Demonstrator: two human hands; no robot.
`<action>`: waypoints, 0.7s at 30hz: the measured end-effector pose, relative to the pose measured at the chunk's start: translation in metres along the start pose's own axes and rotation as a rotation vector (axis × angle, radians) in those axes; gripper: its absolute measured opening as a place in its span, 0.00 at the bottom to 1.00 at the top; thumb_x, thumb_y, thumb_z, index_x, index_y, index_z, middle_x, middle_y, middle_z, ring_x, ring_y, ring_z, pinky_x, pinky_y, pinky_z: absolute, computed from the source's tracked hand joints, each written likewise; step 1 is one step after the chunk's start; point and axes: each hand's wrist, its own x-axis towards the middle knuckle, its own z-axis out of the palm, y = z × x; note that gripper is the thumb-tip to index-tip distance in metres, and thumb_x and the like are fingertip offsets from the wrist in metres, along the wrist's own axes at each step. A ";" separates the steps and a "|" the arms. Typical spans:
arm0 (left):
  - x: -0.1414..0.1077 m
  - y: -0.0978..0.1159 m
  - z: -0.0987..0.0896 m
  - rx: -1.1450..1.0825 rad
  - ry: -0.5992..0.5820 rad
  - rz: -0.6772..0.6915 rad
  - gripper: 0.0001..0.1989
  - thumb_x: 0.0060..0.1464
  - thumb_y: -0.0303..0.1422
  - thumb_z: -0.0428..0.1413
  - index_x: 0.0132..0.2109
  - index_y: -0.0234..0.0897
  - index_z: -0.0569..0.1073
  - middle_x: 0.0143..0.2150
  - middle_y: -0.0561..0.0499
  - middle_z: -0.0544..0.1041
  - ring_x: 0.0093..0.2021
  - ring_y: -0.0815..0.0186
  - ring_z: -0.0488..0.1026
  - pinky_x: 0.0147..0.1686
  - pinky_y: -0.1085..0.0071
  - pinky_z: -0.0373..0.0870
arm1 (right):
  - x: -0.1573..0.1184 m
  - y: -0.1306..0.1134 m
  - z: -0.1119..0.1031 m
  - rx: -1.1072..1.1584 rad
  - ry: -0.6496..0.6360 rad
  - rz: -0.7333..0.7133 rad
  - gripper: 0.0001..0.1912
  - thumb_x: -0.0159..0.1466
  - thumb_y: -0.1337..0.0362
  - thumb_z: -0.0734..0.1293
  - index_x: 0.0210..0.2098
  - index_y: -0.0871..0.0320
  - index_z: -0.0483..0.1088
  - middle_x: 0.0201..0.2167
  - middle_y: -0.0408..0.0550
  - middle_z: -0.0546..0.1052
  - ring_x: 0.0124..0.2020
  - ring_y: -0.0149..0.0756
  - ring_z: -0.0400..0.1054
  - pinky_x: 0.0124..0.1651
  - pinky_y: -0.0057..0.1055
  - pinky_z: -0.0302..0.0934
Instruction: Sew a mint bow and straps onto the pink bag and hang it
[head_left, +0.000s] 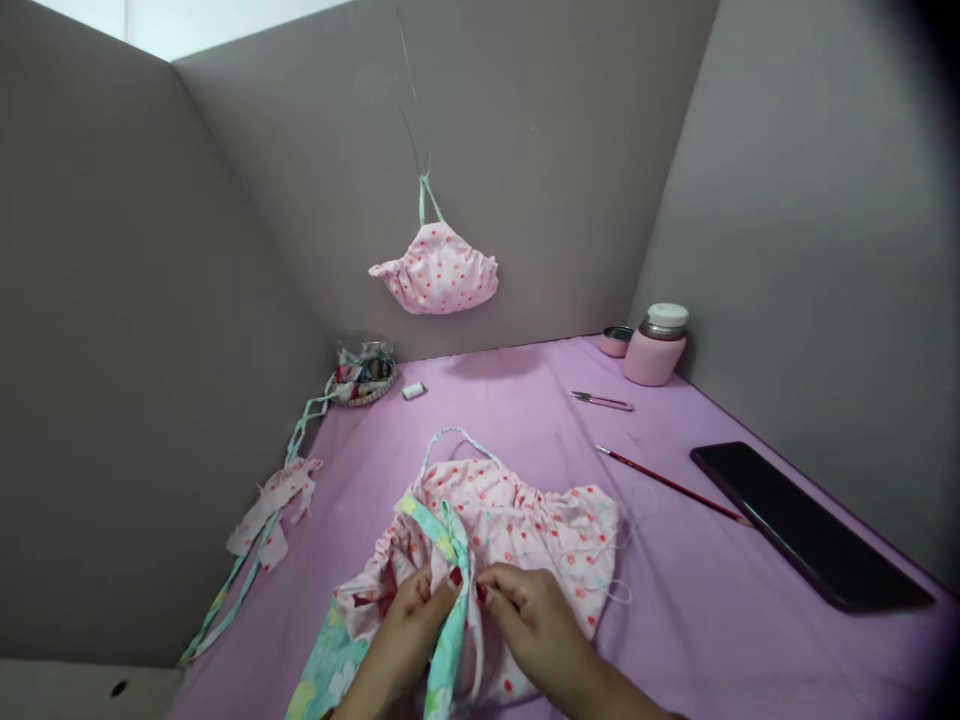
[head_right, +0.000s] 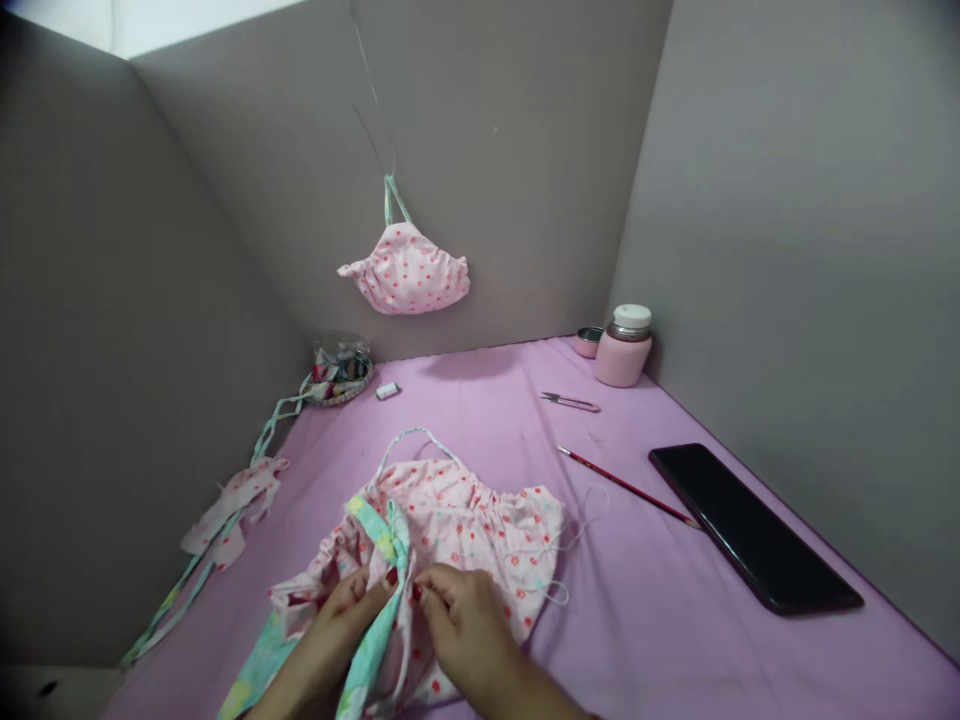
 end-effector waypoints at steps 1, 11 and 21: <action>0.001 -0.001 0.000 0.006 0.002 0.000 0.14 0.44 0.40 0.61 0.31 0.31 0.71 0.23 0.55 0.69 0.24 0.72 0.63 0.26 0.76 0.59 | 0.000 0.000 0.000 -0.007 0.003 0.001 0.11 0.58 0.71 0.58 0.29 0.61 0.72 0.20 0.43 0.72 0.22 0.29 0.64 0.26 0.23 0.53; -0.019 0.026 0.020 -0.138 0.119 -0.085 0.12 0.38 0.33 0.63 0.33 0.35 0.72 0.23 0.57 0.71 0.25 0.71 0.65 0.29 0.76 0.61 | 0.002 0.000 -0.003 0.029 -0.018 -0.058 0.11 0.61 0.69 0.58 0.31 0.60 0.71 0.22 0.42 0.72 0.25 0.28 0.64 0.29 0.22 0.54; -0.007 0.008 0.010 -0.032 0.089 -0.035 0.13 0.38 0.37 0.64 0.28 0.34 0.70 0.20 0.59 0.68 0.22 0.72 0.61 0.26 0.75 0.58 | 0.004 0.001 0.001 0.103 0.006 0.018 0.11 0.60 0.67 0.59 0.30 0.59 0.73 0.23 0.43 0.74 0.25 0.31 0.66 0.28 0.23 0.54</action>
